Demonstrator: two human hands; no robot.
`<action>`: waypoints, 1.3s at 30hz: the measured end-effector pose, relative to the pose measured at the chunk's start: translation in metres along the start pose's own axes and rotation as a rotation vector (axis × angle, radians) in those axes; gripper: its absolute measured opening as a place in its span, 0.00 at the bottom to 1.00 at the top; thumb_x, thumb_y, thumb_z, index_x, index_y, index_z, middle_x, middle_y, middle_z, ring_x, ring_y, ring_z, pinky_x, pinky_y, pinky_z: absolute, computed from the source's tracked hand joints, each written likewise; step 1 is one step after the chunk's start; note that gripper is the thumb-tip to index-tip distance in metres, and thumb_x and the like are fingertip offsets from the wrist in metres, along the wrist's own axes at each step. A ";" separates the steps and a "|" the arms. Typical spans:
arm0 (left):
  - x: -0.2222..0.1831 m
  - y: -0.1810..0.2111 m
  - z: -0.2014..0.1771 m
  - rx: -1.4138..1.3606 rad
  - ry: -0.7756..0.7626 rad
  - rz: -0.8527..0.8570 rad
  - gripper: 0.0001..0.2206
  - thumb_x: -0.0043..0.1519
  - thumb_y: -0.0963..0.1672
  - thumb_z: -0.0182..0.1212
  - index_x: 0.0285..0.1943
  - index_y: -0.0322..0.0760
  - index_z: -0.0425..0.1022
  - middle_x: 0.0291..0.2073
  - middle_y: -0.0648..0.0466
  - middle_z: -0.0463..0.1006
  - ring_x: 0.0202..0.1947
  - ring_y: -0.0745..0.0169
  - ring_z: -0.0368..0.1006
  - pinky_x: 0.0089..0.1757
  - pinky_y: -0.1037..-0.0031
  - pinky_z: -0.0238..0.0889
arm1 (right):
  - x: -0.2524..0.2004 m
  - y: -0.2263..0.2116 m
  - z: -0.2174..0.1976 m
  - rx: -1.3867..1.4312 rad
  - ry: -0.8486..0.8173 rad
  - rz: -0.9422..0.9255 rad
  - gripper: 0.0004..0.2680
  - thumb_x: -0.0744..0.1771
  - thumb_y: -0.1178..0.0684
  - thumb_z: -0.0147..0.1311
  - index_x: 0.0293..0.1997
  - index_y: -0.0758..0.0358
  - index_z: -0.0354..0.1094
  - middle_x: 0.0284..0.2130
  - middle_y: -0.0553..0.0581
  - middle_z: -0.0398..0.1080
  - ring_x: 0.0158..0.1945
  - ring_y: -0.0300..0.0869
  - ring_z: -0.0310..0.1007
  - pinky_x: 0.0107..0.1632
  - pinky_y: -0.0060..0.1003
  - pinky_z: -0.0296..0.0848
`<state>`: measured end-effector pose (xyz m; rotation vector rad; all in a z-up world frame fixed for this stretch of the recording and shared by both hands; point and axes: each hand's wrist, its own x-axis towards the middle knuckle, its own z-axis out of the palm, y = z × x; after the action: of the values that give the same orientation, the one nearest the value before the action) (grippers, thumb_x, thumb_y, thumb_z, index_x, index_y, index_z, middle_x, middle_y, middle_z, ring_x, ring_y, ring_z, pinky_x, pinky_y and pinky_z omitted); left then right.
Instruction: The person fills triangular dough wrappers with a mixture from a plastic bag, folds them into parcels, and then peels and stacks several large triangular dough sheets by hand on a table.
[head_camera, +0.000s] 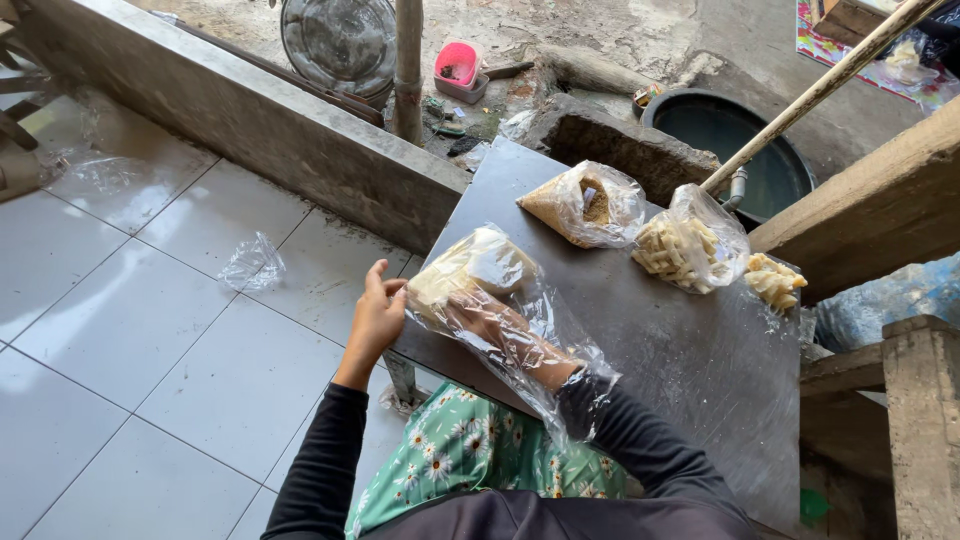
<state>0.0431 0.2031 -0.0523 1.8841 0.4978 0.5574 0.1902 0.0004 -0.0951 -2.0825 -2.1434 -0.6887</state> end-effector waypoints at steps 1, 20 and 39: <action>0.001 0.001 0.001 0.007 0.014 -0.023 0.26 0.65 0.39 0.56 0.73 0.29 0.55 0.48 0.41 0.83 0.46 0.50 0.80 0.48 0.66 0.70 | 0.003 -0.003 -0.001 0.029 0.027 0.003 0.18 0.62 0.60 0.54 0.59 0.66 0.66 0.56 0.67 0.69 0.62 0.57 0.70 0.67 0.52 0.67; -0.004 0.005 0.009 -0.673 -0.091 -0.275 0.26 0.66 0.37 0.53 0.73 0.36 0.50 0.46 0.46 0.76 0.40 0.67 0.75 0.42 0.73 0.75 | 0.064 -0.029 -0.053 0.567 0.158 0.398 0.20 0.62 0.58 0.63 0.59 0.74 0.65 0.45 0.72 0.71 0.47 0.62 0.73 0.51 0.51 0.71; -0.003 -0.008 0.016 -0.440 0.054 -0.155 0.19 0.69 0.35 0.42 0.69 0.33 0.60 0.41 0.48 0.79 0.36 0.69 0.75 0.38 0.78 0.68 | 0.057 -0.033 -0.039 0.388 0.104 0.573 0.09 0.67 0.63 0.50 0.52 0.70 0.70 0.41 0.67 0.75 0.44 0.55 0.78 0.49 0.44 0.75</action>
<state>0.0500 0.1923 -0.0655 1.4036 0.5047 0.5639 0.1442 0.0398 -0.0486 -2.2043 -1.3701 -0.2771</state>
